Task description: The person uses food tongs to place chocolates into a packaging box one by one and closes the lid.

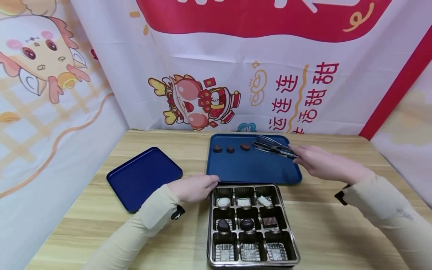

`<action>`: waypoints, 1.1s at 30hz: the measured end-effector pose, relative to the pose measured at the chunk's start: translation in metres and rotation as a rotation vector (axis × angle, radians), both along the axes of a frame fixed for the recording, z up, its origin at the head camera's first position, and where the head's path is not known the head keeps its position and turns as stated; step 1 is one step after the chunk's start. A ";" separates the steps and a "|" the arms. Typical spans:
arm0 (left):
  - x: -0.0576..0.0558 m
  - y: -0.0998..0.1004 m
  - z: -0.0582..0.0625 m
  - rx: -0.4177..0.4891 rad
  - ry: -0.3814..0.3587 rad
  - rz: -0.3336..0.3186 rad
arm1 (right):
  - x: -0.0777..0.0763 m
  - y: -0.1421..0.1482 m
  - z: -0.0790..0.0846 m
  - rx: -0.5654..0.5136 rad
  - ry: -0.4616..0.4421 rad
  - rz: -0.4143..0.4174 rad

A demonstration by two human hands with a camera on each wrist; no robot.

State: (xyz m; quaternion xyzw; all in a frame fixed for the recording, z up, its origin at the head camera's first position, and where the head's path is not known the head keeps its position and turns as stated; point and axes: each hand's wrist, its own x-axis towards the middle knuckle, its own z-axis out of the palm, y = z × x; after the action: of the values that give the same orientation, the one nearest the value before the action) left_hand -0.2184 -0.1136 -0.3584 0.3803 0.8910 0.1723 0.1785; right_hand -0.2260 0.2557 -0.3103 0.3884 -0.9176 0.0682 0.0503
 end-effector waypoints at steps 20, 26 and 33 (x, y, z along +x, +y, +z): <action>-0.002 -0.001 0.000 -0.020 0.031 -0.014 | -0.066 -0.035 -0.013 0.201 -0.322 -0.075; -0.002 -0.001 0.000 -0.019 0.016 -0.005 | -0.077 -0.042 -0.027 0.285 -0.220 -0.187; -0.001 -0.003 -0.001 0.000 -0.003 0.004 | -0.081 -0.052 -0.035 0.265 -0.106 -0.255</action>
State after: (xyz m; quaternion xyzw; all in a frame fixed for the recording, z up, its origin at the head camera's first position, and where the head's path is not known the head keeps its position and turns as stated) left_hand -0.2198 -0.1163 -0.3598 0.3782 0.8914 0.1735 0.1795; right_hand -0.3067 0.2034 -0.3455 0.2678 -0.9618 -0.0399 -0.0417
